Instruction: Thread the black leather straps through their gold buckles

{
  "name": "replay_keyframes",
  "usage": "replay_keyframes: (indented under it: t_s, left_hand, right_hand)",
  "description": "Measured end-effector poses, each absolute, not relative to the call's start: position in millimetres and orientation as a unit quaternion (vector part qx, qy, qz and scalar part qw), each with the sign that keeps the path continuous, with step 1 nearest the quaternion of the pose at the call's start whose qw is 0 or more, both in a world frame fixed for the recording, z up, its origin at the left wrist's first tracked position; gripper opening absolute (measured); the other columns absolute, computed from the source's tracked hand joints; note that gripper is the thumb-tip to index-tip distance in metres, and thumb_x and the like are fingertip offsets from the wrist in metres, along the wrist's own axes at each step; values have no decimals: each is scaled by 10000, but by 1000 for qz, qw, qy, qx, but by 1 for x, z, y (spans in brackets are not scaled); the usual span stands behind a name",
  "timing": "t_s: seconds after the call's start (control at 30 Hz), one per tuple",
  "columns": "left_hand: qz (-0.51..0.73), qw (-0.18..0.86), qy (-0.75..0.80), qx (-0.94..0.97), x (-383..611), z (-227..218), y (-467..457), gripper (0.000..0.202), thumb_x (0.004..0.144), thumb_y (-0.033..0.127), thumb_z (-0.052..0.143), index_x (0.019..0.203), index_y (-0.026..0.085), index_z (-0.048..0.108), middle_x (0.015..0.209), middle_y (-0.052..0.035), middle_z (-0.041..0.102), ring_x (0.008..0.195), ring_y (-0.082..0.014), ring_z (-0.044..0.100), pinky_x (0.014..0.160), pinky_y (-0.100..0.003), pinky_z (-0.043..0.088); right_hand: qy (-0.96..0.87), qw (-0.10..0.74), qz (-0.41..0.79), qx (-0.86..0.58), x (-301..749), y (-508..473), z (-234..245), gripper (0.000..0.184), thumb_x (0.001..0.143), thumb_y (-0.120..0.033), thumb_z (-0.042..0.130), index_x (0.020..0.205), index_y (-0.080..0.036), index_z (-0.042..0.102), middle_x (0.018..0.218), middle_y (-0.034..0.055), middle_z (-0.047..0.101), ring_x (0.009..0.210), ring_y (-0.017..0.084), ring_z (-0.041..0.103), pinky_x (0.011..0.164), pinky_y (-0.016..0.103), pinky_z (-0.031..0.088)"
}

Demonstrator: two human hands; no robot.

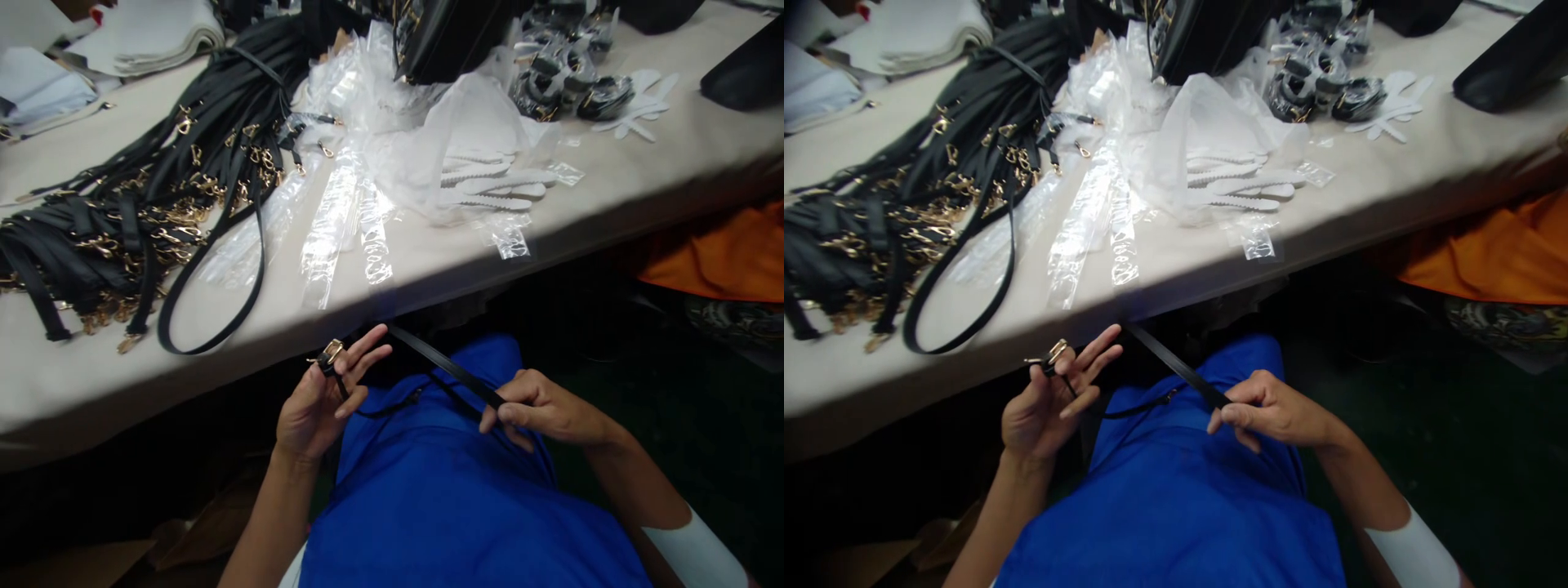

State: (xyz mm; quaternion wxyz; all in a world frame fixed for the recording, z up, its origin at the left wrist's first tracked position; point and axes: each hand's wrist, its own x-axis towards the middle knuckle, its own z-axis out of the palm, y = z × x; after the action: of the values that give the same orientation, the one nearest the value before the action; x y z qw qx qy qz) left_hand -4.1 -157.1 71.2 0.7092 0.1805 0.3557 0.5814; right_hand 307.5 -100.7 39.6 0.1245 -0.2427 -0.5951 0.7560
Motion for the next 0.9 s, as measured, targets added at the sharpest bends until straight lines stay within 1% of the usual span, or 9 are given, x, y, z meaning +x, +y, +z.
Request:
replay_keyframes:
  t_s: [0.03, 0.1, 0.17, 0.23, 0.33, 0.5, 0.6, 0.73, 0.9]
  left_hand:
    - [559, 718, 367, 195, -5, 73, -156, 281, 765, 421, 735, 838, 175, 620, 1342, -190, 546, 1114, -318, 577, 416, -194, 218]
    - [470, 751, 398, 236, -5, 73, -155, 283, 793, 399, 710, 907, 145, 658, 1157, -219, 630, 846, -232, 625, 423, -208, 216]
    - [366, 791, 408, 270, 1, 69, -155, 333, 821, 407, 675, 971, 110, 680, 943, -187, 662, 584, -112, 503, 432, -222, 193]
    - [298, 825, 389, 282, 10, 62, -156, 362, 814, 432, 676, 975, 108, 689, 902, -156, 654, 507, -57, 377, 445, -232, 175]
    - [301, 843, 365, 254, 23, 54, -159, 326, 772, 416, 718, 906, 119, 693, 931, -129, 642, 519, -48, 363, 460, -231, 205]
    - [497, 785, 323, 179, 17, 53, -160, 263, 771, 397, 717, 789, 140, 664, 1127, -172, 636, 706, -143, 534, 428, -198, 237]
    - [569, 746, 307, 161, 2, 57, -160, 262, 755, 410, 733, 748, 170, 629, 1219, -163, 625, 749, -168, 542, 394, -177, 223]
    - [599, 702, 335, 192, -11, 62, -161, 244, 767, 389, 729, 774, 168, 625, 1281, -172, 588, 782, -181, 564, 382, -169, 237]
    - [590, 651, 404, 257, -15, 63, -161, 247, 774, 363, 717, 819, 129, 649, 1294, -201, 547, 858, -211, 592, 412, -182, 291]
  right_hand:
    - [-592, 115, 761, -240, 310, -100, 38, 398, 930, -450, 577, 924, -93, 752, 490, 12, 561, 408, 99, 506, 436, 196, 350]
    - [-588, 105, 766, -236, 310, -99, 36, 401, 923, -453, 586, 934, -89, 754, 488, 11, 554, 404, 97, 497, 428, 196, 339]
    - [-584, 100, 771, -235, 305, -102, 37, 405, 918, -457, 591, 951, -87, 754, 494, 10, 552, 413, 96, 497, 431, 194, 330]
    - [-579, 84, 780, -223, 297, -106, 38, 420, 917, -467, 589, 964, -84, 752, 505, 10, 551, 430, 96, 502, 440, 194, 331]
    - [-577, 45, 795, -184, 289, -112, 40, 450, 921, -492, 572, 992, -84, 749, 518, 6, 545, 442, 90, 486, 450, 196, 331]
    - [-544, 29, 822, -163, 302, -111, 30, 487, 916, -522, 567, 974, -75, 751, 502, 6, 532, 421, 87, 479, 439, 193, 332]
    - [-510, 18, 843, -169, 316, -109, 15, 525, 911, -549, 555, 922, -64, 756, 483, 9, 519, 395, 87, 465, 418, 193, 324]
    - [-495, 8, 844, -209, 333, -106, -7, 552, 917, -570, 527, 879, -68, 753, 429, -11, 474, 357, 84, 414, 417, 208, 298]
    - [-533, 29, 767, -355, 369, -94, -17, 568, 901, -609, 514, 830, -94, 744, 403, -20, 443, 359, 82, 337, 455, 247, 253]
